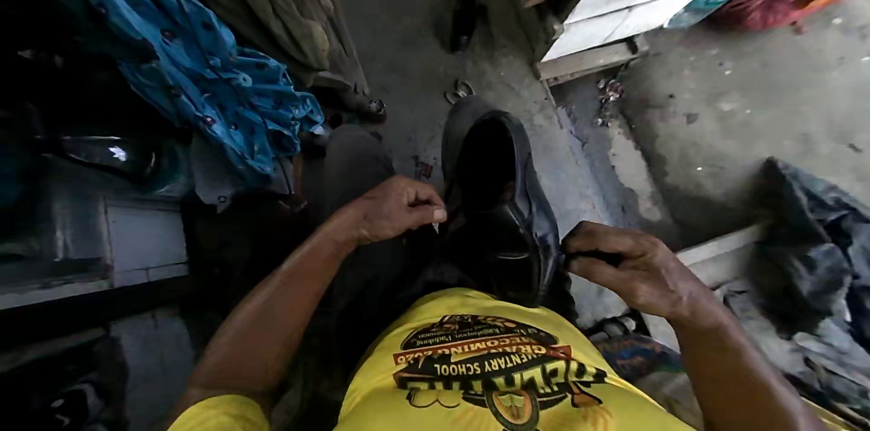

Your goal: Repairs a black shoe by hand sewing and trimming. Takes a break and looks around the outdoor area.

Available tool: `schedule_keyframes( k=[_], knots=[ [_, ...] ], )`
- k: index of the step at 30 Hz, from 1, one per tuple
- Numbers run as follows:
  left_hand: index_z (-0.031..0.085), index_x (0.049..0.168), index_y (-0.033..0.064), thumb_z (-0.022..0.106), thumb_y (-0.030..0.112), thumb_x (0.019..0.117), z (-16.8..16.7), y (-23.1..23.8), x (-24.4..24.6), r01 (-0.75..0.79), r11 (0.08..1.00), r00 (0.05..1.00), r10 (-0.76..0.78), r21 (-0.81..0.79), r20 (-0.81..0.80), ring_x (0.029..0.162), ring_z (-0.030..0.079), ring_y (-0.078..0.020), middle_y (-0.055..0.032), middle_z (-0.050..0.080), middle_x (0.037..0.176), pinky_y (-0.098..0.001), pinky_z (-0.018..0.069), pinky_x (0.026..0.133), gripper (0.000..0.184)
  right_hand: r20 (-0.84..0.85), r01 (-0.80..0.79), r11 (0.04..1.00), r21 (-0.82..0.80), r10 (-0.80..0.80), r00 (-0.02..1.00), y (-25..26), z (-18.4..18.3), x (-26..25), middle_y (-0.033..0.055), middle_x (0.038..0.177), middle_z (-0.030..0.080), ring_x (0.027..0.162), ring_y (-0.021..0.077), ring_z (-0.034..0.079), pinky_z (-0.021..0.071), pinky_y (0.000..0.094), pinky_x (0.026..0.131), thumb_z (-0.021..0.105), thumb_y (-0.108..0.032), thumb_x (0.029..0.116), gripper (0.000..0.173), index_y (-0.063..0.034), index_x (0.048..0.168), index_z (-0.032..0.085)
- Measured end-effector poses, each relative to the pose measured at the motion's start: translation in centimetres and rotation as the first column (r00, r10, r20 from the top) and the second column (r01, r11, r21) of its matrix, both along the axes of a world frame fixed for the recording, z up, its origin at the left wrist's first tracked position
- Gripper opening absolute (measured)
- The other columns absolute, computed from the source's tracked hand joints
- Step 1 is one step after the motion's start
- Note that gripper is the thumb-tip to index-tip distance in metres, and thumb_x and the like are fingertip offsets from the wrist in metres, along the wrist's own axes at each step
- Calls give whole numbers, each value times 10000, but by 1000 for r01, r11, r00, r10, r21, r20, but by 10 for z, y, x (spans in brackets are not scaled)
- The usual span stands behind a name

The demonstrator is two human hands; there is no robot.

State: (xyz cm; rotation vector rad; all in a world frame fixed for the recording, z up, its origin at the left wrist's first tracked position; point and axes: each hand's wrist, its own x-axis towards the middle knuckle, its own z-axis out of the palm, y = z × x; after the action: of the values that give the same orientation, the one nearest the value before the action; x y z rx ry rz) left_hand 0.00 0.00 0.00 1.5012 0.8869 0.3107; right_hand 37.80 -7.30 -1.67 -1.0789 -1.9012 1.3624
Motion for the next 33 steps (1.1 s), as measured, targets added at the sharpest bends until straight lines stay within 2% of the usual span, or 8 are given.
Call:
schedule_keyframes(
  k=[4,8,11,15,21,26,30,33],
  knots=[
    [730,980,76,639,164,983,23,14,-9,-150,971,989,144,185,47,745,611,-18,33,696,880,-202,519,668,127,95,-5,1000,31,2,995,0,14,-8,-32,958,684,837,-29,615,523,140,721,634,-231,965,211,-70,1028,755],
    [699,987,157,581,179,1009,28,16,-2,-109,984,858,165,-143,486,895,688,-102,-44,642,1306,-243,585,657,122,179,-23,996,88,7,984,0,26,-19,-46,935,671,799,-43,603,520,128,686,625,-240,960,215,-87,1022,763],
    [704,1007,193,590,290,1038,20,11,4,13,950,737,202,-312,645,750,680,-61,-48,729,1124,-172,538,571,154,199,-31,990,137,3,980,-1,29,-21,-56,923,665,792,-39,612,534,136,679,620,-228,959,190,-105,999,758],
    [712,995,114,599,173,1010,10,7,13,-157,983,938,178,-92,297,624,573,-22,16,683,845,-156,477,535,128,208,-53,981,189,12,978,-1,33,-24,-65,896,651,777,-37,602,526,127,662,637,-189,924,155,-100,968,755],
    [721,829,44,571,16,938,21,31,30,331,881,944,-306,338,-126,846,625,-12,-7,689,884,-211,532,784,187,176,-78,970,231,37,984,2,31,-26,-47,892,656,788,-15,618,545,147,670,632,-171,920,163,-87,976,760],
    [732,922,71,551,-23,927,24,42,43,439,888,892,-412,139,-186,798,623,16,33,693,846,-206,529,740,204,138,-102,965,243,70,988,8,28,-30,-33,885,670,804,5,633,557,165,689,643,-130,910,140,-73,957,761],
    [651,732,92,607,12,876,35,39,49,365,930,817,-345,-49,-462,636,544,-54,22,599,691,-291,452,594,171,118,-95,963,253,67,991,8,26,-34,-27,890,671,819,6,632,557,166,711,645,-139,912,139,-66,949,758],
    [686,810,60,622,-12,898,39,32,50,357,933,813,-331,-38,-479,672,576,-62,-5,625,726,-276,481,628,131,146,-75,971,226,42,988,6,28,-36,-24,902,669,816,4,631,553,164,698,632,-153,939,150,-72,968,755]
  ],
)
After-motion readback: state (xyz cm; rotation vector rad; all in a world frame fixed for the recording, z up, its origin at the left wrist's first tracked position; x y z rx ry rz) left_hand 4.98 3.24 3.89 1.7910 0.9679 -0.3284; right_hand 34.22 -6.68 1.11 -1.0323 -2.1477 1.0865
